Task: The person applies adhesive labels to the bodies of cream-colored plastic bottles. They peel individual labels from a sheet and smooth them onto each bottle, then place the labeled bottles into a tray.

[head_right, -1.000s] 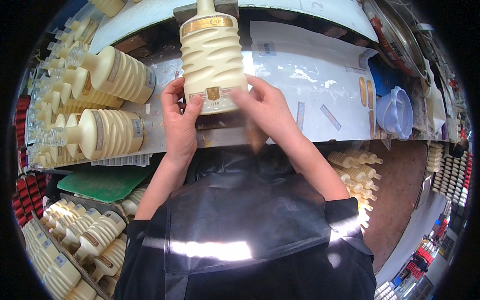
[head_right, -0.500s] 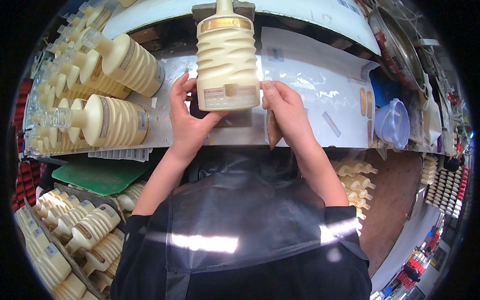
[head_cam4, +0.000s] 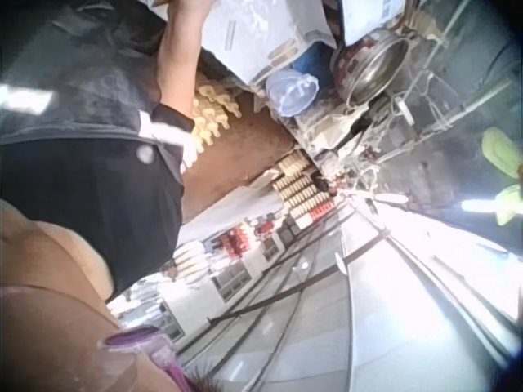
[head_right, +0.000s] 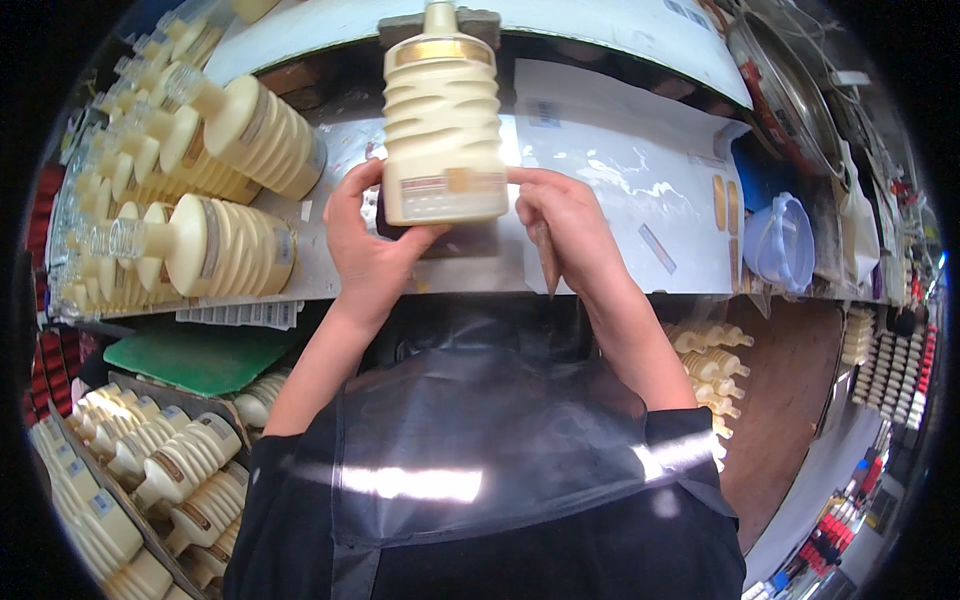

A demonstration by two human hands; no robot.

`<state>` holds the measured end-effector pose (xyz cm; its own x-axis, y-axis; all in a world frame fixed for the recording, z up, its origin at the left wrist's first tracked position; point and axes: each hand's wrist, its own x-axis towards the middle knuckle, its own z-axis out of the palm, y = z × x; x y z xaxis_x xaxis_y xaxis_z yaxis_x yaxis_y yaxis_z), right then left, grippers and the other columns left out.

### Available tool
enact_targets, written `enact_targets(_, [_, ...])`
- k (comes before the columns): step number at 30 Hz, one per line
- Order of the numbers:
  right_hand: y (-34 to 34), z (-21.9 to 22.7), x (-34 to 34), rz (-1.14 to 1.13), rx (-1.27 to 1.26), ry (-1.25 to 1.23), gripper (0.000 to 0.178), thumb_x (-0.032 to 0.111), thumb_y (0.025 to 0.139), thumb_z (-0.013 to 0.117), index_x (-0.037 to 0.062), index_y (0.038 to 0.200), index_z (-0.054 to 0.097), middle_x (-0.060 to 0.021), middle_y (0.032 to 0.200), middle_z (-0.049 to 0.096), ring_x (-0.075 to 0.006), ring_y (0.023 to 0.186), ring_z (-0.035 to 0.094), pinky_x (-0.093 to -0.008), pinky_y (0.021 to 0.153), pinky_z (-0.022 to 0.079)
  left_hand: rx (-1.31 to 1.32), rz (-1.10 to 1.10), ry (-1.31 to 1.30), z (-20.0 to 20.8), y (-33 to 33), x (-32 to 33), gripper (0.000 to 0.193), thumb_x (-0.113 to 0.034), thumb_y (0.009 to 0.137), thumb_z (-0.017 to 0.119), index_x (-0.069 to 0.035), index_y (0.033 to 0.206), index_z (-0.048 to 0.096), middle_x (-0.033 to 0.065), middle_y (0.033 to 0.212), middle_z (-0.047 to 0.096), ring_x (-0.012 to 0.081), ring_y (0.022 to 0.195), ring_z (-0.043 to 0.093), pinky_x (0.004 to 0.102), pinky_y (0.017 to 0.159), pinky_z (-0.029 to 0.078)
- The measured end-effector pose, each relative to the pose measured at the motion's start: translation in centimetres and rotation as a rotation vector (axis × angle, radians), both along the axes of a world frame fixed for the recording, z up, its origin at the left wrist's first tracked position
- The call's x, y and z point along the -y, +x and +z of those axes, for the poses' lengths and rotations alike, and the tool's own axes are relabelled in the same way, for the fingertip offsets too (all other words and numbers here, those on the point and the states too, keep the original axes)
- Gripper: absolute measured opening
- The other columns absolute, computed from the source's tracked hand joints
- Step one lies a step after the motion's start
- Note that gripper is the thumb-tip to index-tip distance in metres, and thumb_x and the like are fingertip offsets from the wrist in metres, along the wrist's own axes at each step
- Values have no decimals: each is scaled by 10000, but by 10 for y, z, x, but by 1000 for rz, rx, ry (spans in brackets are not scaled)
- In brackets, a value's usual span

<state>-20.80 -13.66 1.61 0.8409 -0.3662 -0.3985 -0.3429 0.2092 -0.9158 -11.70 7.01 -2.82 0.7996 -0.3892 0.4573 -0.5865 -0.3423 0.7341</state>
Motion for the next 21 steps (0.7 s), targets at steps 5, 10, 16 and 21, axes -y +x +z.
enact_targets(5, [-13, 24, -3, 83, 7, 15, 486, 60, 906, 457, -60, 1355, 600, 3, 739, 556, -50, 536, 438, -195, 487, 334, -503, -160, -374, -16, 4, -2, 719, -85, 802, 821, -1, 1391, 418, 151, 1357, 565, 233, 1283, 524, 362, 1124, 372])
enact_targets(10, [-16, 34, -9, 112, 123, -101, 480, 60, 911, 436, -41, 1341, 625, 3, 769, 557, -56, 645, 457, -199, 592, 380, -655, -226, -485, -18, 4, -4, 719, -66, 841, 788, 5, 1417, 364, 171, 1380, 550, 209, 1284, 518, 348, 1117, 373])
enact_targets(16, [-16, 23, -4, 117, 137, -136, 482, 76, 908, 446, -42, 1338, 628, 1, 774, 558, -69, 673, 463, -211, 626, 393, -585, -190, -449, -14, 2, -1, 725, -60, 827, 804, 4, 1410, 377, 168, 1365, 556, 220, 1280, 521, 358, 1121, 373])
enact_targets(21, [-10, 6, 4, 119, 33, -67, 470, 87, 912, 465, -42, 1336, 624, 11, 768, 548, -69, 701, 470, -208, 642, 396, -457, -180, -325, -11, 1, -1, 787, -89, 748, 876, 11, 1382, 420, 158, 1344, 556, 235, 1285, 516, 369, 1132, 364])
